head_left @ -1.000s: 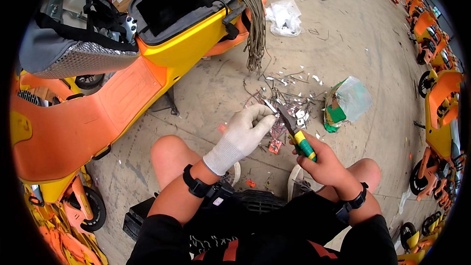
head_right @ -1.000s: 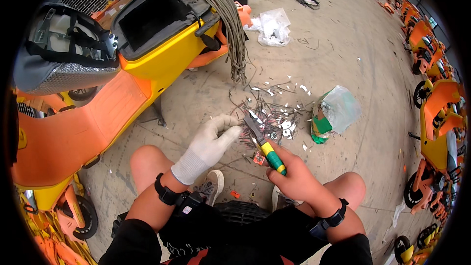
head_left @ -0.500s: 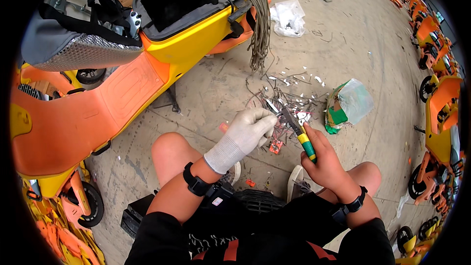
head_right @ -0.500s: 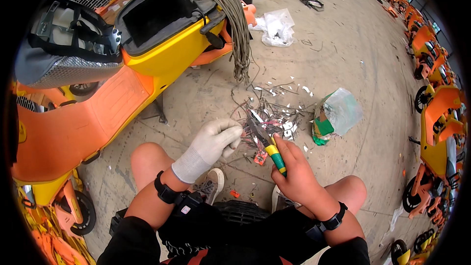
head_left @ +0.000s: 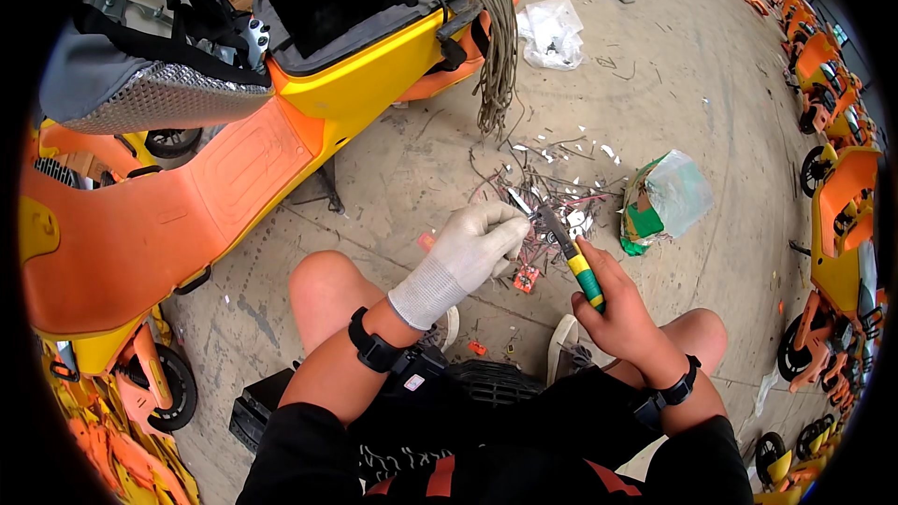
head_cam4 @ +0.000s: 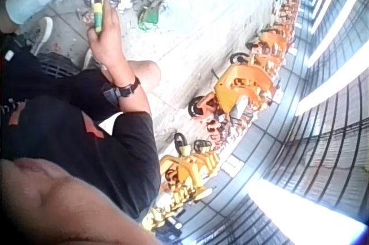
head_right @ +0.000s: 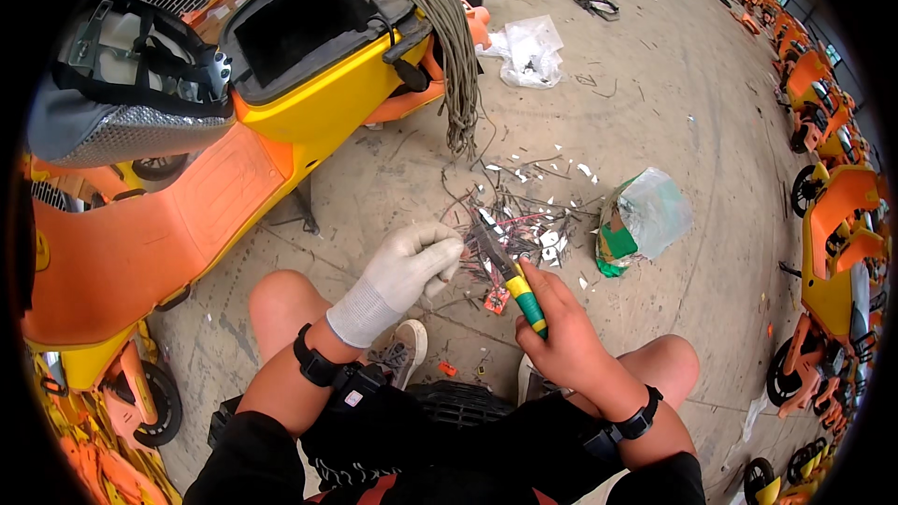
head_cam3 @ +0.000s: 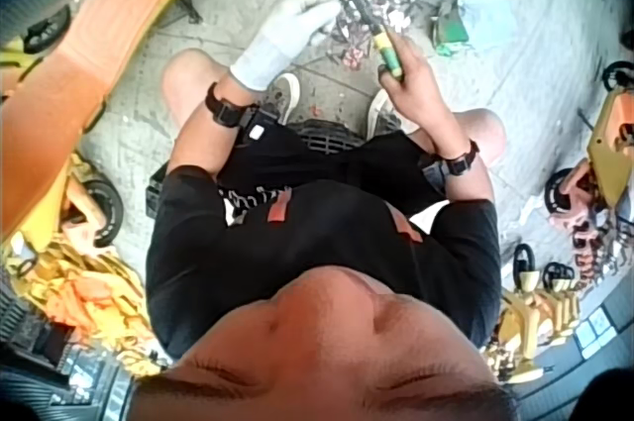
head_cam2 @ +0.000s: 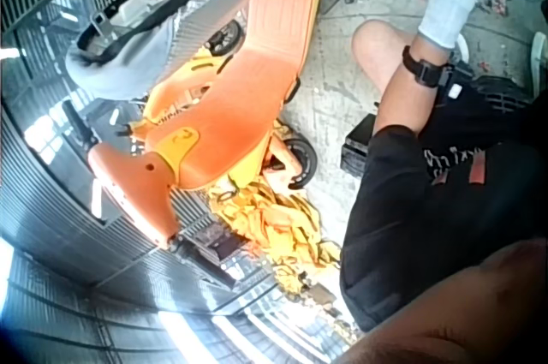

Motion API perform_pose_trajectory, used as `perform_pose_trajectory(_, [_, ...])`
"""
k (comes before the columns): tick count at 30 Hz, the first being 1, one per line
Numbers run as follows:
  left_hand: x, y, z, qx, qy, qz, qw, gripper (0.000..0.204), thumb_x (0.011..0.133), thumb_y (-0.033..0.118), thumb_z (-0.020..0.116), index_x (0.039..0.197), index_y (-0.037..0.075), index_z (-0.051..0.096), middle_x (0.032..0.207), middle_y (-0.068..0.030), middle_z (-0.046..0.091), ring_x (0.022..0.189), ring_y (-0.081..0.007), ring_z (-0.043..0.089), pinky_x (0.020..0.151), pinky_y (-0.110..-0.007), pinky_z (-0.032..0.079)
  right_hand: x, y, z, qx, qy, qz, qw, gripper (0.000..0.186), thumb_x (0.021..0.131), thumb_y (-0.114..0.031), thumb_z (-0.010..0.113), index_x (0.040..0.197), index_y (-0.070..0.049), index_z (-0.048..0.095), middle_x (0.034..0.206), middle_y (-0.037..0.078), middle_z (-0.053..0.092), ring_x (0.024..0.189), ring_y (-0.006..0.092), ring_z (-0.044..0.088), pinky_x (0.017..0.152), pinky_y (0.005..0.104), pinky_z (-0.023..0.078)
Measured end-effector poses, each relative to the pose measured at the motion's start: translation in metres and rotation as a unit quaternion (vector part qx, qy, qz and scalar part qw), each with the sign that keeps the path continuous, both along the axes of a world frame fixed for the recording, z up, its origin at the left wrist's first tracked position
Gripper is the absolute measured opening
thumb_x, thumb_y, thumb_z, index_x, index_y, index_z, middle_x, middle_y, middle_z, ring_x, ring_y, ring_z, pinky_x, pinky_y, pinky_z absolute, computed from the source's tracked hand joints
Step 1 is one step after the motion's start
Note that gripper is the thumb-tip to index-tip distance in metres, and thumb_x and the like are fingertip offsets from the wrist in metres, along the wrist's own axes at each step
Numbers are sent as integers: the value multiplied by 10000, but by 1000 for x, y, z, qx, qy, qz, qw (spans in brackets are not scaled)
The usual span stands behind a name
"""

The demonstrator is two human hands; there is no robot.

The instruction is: The person uses pliers to strip insulation from wires and connects them to a small component while sitting in an industrial workshop area.

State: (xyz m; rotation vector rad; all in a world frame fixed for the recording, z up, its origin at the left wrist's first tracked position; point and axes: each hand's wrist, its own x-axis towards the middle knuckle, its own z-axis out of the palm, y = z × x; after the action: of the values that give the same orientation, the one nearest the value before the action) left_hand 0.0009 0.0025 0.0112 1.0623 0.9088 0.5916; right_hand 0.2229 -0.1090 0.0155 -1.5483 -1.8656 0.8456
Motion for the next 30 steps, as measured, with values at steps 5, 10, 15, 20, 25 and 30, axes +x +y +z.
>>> perform_pose_trajectory(5, [-1,0,3,-2,10,-1,1000,212,1007,201,582,987,-5,629,733,32,549,567,-28,470,512,-206,392,2,2,2,-12,-3,1,1000,707,830,14,609,1501,-16,387,1242,213,556,1093,375,591,946,389,482])
perform_pose_trajectory(10, [3,1,-5,81,8,-3,997,185,993,164,602,1046,-7,644,766,17,589,639,-40,531,574,-219,456,6,-2,1,-140,105,-30,984,581,848,37,543,1424,5,474,1121,117,638,1013,210,640,861,327,507])
perform_pose_trajectory(15, [1,4,-12,179,50,-7,983,172,971,94,621,1104,-13,648,877,-30,669,741,-69,609,665,-241,518,7,0,20,-275,224,-8,935,471,848,62,505,1314,12,561,1102,80,659,966,149,642,832,286,511])
perform_pose_trajectory(20, [-2,3,2,147,105,-42,983,172,957,65,637,1106,-21,646,937,-38,692,820,-84,644,760,-262,534,11,-4,21,-366,356,36,859,455,853,73,489,1299,23,564,1149,99,662,987,195,672,863,322,535])
perform_pose_trajectory(25, [-4,3,-7,212,103,-39,971,190,942,88,662,1099,-18,649,937,-47,700,840,-99,640,761,-280,529,11,-4,22,-431,467,26,772,432,843,82,491,1264,38,574,1163,119,654,1006,223,671,891,341,535])
perform_pose_trajectory(30, [4,2,-11,190,63,2,980,193,943,118,658,1080,-18,659,930,-62,709,811,-90,621,745,-281,518,3,1,17,-356,381,-10,853,495,852,59,520,1343,5,538,1153,101,640,992,199,651,877,327,512])
